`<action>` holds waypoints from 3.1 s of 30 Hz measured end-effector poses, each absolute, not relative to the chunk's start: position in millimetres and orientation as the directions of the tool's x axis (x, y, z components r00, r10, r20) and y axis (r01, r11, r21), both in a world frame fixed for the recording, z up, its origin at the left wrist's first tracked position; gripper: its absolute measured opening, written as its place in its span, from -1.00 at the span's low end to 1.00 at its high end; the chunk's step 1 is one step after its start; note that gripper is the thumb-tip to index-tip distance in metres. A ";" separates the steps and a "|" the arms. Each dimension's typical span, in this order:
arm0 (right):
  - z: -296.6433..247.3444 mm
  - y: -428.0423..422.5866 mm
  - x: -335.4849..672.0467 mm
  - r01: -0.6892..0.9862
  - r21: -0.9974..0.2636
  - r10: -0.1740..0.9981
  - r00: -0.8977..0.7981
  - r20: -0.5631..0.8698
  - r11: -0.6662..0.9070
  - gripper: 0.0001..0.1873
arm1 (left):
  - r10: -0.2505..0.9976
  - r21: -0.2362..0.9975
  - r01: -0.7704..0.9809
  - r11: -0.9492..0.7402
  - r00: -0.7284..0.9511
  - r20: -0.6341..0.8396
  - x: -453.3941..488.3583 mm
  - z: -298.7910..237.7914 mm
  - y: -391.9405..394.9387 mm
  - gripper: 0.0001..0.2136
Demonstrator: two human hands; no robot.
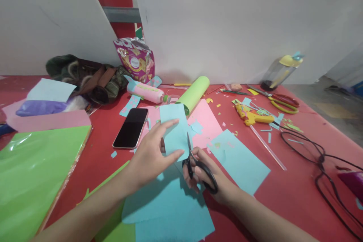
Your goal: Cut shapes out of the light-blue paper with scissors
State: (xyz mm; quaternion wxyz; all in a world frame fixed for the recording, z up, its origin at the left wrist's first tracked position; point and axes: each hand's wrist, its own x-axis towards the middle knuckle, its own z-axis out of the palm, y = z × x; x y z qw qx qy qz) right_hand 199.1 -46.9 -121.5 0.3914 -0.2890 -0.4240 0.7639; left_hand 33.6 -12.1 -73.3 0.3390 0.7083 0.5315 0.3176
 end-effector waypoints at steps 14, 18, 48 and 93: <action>-120.7 -48.2 197.3 -0.274 -0.926 0.866 -0.491 -0.097 -0.259 -0.57 | 0.970 0.827 0.523 -0.207 0.221 0.103 34.1 -77.7 -10.6 -0.50; -122.7 -46.9 196.9 -0.266 -0.926 0.863 -0.493 -0.107 -0.267 -0.55 | 0.970 0.838 0.505 -0.208 0.220 0.108 34.3 -76.5 -10.8 -0.51; -123.5 -48.7 196.4 -0.273 -0.923 0.881 -0.458 -0.123 -0.271 -0.54 | 0.970 0.875 0.460 -0.151 0.240 0.041 36.4 -76.2 -13.7 -0.48; -123.4 -49.1 198.1 -0.293 -0.919 0.877 -0.469 -0.102 -0.264 -0.55 | 0.962 0.842 0.511 -0.172 0.271 0.033 35.6 -76.9 -13.7 -0.47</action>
